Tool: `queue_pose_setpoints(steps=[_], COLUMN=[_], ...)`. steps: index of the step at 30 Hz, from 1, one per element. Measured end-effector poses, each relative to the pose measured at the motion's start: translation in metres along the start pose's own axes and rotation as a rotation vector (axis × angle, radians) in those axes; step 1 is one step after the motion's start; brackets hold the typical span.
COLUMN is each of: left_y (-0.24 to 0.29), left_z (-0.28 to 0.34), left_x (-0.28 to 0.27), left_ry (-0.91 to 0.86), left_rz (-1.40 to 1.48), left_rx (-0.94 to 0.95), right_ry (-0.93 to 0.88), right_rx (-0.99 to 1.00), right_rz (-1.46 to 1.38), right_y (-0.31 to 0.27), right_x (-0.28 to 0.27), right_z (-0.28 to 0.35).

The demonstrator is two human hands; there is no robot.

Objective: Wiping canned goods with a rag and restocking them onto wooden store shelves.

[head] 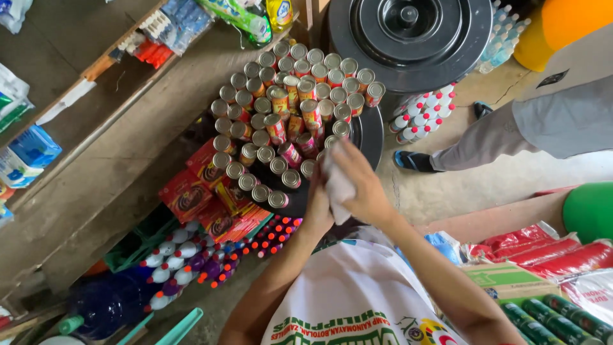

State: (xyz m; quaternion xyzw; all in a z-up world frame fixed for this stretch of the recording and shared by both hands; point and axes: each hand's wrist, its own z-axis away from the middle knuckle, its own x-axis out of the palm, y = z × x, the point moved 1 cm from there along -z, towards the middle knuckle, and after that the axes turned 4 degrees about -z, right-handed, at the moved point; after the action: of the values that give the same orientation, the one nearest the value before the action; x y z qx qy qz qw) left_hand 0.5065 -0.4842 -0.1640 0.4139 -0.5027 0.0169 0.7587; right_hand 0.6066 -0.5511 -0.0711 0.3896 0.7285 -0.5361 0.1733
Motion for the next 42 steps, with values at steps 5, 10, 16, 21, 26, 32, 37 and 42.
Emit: queue_pose_setpoints(steps=[5, 10, 16, 21, 26, 32, 37, 42], left_y=[0.012, -0.02, -0.043, -0.015, -0.047, -0.014, 0.006, -0.006], left_z=[0.006, 0.011, -0.015, -0.011, -0.015, -0.001, 0.007, 0.003], left_x=[0.013, -0.019, -0.047, -0.028, -0.067, -0.025, -0.019, -0.031], left_ry=[-0.024, -0.157, 0.04, -0.006, -0.411, -0.023, -0.039, -0.375], left_rz=[-0.485, 0.172, 0.17, 0.195, 0.336, 0.028, 0.215, 0.472], left_rx=[0.199, 0.042, -0.239, -0.13, -0.164, -0.204, -0.107, -0.323], right_ry=[0.121, 0.111, 0.114, 0.148, 0.004, 0.149, 0.162, 0.05], right_rx=[0.469, 0.057, -0.061, 0.363, -0.192, -0.006, 0.152, -0.16], right_rz=[-0.483, -0.076, -0.197, -0.558, 0.132, -0.214, -0.268, 0.003], right_y=[0.013, -0.016, 0.046, 0.016, -0.013, 0.028, -0.008, -0.004], right_x=[0.011, 0.005, 0.01, 0.015, 0.009, 0.025, 0.025, 0.019], right_z=[0.016, 0.037, 0.016, 0.033, 0.036, 0.024, 0.042, 0.039])
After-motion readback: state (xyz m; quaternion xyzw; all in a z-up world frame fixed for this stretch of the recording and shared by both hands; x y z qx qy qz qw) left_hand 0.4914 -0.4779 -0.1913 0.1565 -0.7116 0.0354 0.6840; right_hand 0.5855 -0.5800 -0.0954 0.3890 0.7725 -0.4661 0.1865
